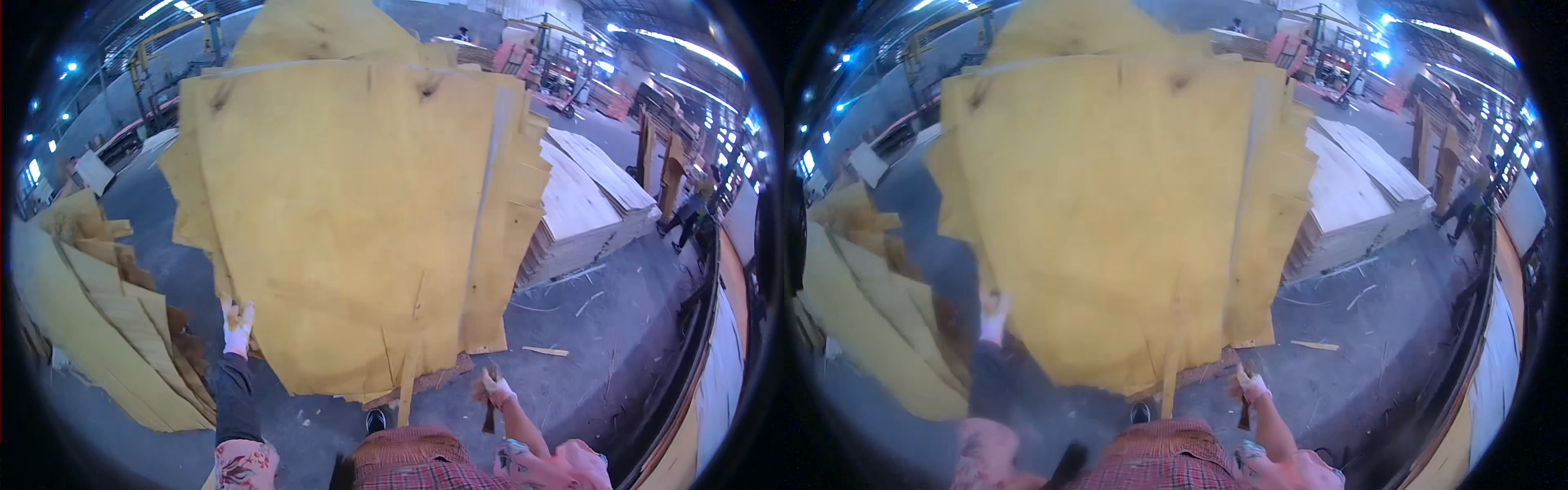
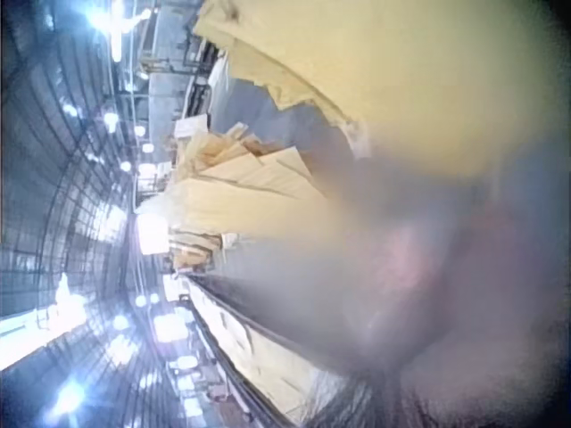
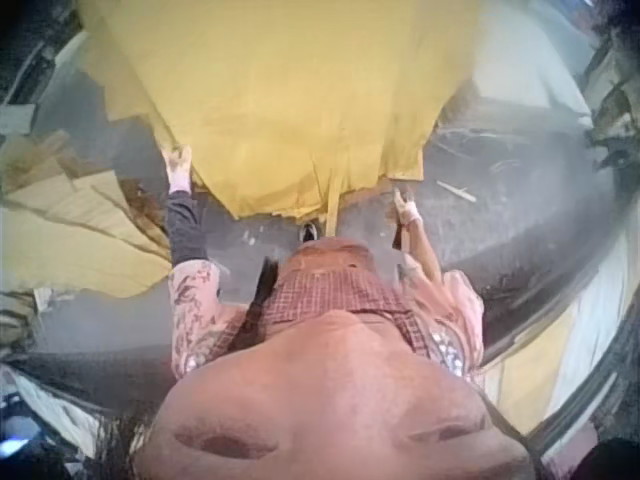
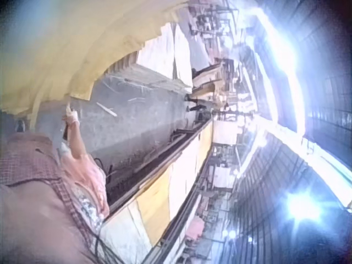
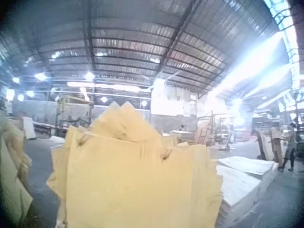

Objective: The person assembles large plywood sheets on a long production table by hand, fitting the edges together, picking up thin wooden strips and smaller sheets from nearby stacks, and laying them onto the table surface.

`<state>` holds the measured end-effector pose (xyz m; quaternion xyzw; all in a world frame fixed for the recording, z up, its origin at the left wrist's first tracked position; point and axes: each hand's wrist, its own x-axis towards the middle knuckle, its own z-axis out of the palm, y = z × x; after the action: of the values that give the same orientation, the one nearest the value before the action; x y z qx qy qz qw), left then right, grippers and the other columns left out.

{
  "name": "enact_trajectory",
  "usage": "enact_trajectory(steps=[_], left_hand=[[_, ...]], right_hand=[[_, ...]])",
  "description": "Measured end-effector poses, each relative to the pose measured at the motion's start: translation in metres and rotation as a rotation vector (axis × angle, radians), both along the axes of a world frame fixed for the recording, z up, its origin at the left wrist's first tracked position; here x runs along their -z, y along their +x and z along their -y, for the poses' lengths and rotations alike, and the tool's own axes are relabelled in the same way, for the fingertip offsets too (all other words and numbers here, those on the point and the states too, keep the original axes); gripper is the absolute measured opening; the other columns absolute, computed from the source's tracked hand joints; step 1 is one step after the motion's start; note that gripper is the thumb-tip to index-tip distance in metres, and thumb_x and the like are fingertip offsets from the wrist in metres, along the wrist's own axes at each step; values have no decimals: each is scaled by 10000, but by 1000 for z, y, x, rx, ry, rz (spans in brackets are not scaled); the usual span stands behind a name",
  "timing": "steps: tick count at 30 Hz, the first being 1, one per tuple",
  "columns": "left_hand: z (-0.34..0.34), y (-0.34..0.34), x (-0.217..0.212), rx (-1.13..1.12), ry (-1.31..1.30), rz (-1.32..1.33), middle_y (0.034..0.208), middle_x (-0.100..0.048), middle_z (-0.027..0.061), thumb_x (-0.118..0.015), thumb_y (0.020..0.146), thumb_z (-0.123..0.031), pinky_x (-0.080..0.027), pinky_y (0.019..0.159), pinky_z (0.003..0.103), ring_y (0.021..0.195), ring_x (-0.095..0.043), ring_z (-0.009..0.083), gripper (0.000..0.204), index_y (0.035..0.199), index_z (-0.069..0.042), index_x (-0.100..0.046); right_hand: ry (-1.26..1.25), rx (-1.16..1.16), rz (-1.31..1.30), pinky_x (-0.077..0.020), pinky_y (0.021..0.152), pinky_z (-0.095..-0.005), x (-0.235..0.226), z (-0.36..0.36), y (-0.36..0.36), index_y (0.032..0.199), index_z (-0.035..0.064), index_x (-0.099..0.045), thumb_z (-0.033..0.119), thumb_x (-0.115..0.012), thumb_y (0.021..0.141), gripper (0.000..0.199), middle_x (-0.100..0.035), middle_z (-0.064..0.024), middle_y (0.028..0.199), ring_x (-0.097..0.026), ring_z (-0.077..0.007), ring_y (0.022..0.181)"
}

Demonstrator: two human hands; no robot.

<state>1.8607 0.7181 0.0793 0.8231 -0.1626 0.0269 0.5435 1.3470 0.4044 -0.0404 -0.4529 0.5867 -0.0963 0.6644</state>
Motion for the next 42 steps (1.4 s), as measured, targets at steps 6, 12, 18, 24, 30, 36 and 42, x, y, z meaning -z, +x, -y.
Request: enact_trajectory(steps=[6,12,18,24,30,36,42], left_hand=[[65,46,119,172,-5,194,1150,-518,174,-600,828,-311,-425,856,369,1058,-513,218,633,1307,-31,-296],[180,-172,134,434,216,-322,1278,-435,172,-526,858,-359,-310,1012,419,1212,-377,279,581,1287,-13,-341],[194,-286,310,312,503,-356,1311,-402,188,-615,807,-124,-327,999,349,1261,-332,294,638,1337,-14,-276],[272,-348,163,178,-236,-504,1271,-430,223,-590,805,-149,-356,964,318,1206,-405,219,616,1330,-27,-291],[317,-389,47,220,-88,-315,1266,-420,223,-657,754,-245,-315,1001,363,1179,-408,251,772,1344,4,-228],[355,-447,9,-14,140,111,1353,-268,284,-720,684,-322,-229,1052,404,1264,-276,401,977,1358,55,-120],[312,-494,-15,-257,-942,-89,1329,-362,214,-666,737,-305,-341,985,397,1212,-385,346,803,1337,33,-253]], right_hand=[[-699,-393,218,-363,937,-295,48,188,79,1222,-30,-431,387,-431,901,527,-511,-137,1198,-466,-254,1124],[-718,-327,119,-454,646,-248,-127,367,214,1020,17,-574,284,-538,874,306,-613,5,814,-551,-109,704],[-1209,-526,70,-467,638,-272,-137,416,319,980,-4,-594,365,-573,820,403,-634,-143,813,-589,-137,716],[-962,-411,537,-437,578,-251,-160,377,223,672,32,-501,143,-660,770,218,-605,-59,701,-540,-92,641],[-1458,-510,502,-227,408,-327,-215,277,162,480,75,-230,196,-697,749,552,-318,-56,445,-299,-145,420],[-1563,-647,465,-239,389,-292,-238,162,113,481,70,-286,139,-706,749,503,-316,1,430,-268,-90,429],[-1437,-1072,987,-341,427,-337,-271,50,27,546,52,-479,121,-687,692,264,-449,-112,511,-449,-243,441]])
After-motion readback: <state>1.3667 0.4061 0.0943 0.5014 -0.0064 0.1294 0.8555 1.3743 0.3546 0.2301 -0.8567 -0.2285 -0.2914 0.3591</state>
